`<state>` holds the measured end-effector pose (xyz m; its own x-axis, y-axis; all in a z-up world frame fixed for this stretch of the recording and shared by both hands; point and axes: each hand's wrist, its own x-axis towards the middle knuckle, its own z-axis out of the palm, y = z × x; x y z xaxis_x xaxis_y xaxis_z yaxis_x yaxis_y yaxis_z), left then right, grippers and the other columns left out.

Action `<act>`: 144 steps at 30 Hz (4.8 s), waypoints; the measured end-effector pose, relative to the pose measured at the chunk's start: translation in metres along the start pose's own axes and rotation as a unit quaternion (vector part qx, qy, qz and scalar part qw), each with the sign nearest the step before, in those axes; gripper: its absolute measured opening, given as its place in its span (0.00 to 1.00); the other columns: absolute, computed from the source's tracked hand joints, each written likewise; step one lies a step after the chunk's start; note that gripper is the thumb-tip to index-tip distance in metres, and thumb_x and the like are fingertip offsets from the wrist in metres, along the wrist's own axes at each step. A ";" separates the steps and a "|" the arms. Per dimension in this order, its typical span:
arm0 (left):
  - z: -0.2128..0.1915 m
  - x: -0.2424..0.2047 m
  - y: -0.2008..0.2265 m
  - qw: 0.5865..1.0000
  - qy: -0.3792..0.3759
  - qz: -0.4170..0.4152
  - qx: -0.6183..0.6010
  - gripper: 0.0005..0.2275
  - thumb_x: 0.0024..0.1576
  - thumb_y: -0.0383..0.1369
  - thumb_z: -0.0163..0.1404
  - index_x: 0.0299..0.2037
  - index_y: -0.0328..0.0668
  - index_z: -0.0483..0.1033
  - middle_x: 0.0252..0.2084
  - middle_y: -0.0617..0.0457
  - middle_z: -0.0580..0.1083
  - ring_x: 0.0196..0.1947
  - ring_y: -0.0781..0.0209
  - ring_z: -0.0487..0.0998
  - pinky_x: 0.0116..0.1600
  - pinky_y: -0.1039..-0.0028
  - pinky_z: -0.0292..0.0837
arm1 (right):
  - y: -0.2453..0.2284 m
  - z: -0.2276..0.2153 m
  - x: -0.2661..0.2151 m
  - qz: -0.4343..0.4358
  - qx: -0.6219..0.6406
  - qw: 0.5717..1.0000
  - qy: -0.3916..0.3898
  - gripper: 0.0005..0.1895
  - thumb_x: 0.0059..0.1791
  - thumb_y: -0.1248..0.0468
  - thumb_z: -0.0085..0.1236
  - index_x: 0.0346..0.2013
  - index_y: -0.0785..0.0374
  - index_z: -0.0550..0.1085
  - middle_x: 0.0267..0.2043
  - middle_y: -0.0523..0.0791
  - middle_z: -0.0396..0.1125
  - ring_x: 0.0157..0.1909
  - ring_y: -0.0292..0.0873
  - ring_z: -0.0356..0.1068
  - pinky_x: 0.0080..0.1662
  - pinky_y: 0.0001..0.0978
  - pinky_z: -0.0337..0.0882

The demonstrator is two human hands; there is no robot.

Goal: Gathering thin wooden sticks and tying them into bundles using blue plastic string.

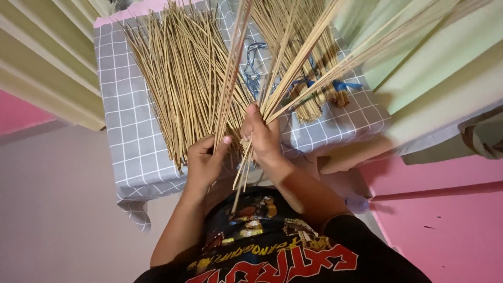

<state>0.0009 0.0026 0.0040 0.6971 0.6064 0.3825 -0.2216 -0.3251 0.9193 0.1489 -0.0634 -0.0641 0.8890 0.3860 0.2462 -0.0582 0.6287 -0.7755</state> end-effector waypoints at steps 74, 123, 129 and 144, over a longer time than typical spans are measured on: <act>0.047 0.010 -0.044 0.905 0.143 0.401 -0.008 0.27 0.52 0.50 0.63 0.53 0.39 0.72 0.51 0.37 0.70 0.56 0.32 0.72 0.59 0.45 0.69 | -0.082 0.052 0.005 0.166 0.012 0.957 -0.235 0.27 0.53 0.37 0.50 0.20 0.50 0.63 0.14 0.34 0.52 0.15 0.28 0.58 0.26 0.22 0.72; -0.116 0.051 -0.058 0.928 0.118 -0.135 0.327 0.15 0.57 0.38 0.56 0.50 0.38 0.82 0.37 0.46 0.81 0.42 0.39 0.82 0.48 0.52 0.75 | -0.052 -0.047 0.056 -0.012 -0.489 0.868 -0.089 0.19 0.56 0.50 0.56 0.24 0.53 0.76 0.15 0.41 0.67 0.21 0.40 0.67 0.34 0.32 0.68; -0.120 0.049 -0.062 0.935 0.156 -0.109 0.300 0.15 0.58 0.33 0.56 0.52 0.33 0.81 0.36 0.42 0.80 0.41 0.38 0.82 0.45 0.55 0.77 | -0.050 -0.052 0.058 -0.012 -0.480 0.876 -0.057 0.13 0.56 0.55 0.54 0.31 0.56 0.78 0.15 0.41 0.66 0.21 0.39 0.67 0.32 0.31 0.67; -0.116 0.070 -0.045 0.902 0.071 -0.163 0.393 0.10 0.57 0.37 0.53 0.36 0.40 0.83 0.25 0.47 0.77 0.31 0.40 0.82 0.38 0.56 0.76 | -0.061 -0.046 0.046 -0.060 -0.451 0.889 -0.051 0.12 0.56 0.58 0.57 0.30 0.59 0.77 0.14 0.44 0.64 0.23 0.41 0.68 0.34 0.32 0.68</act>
<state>-0.0192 0.1438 0.0004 0.5317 0.8310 0.1634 0.5701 -0.4938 0.6566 0.2145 -0.1152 -0.0319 0.8161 0.4407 0.3739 0.4623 -0.1095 -0.8800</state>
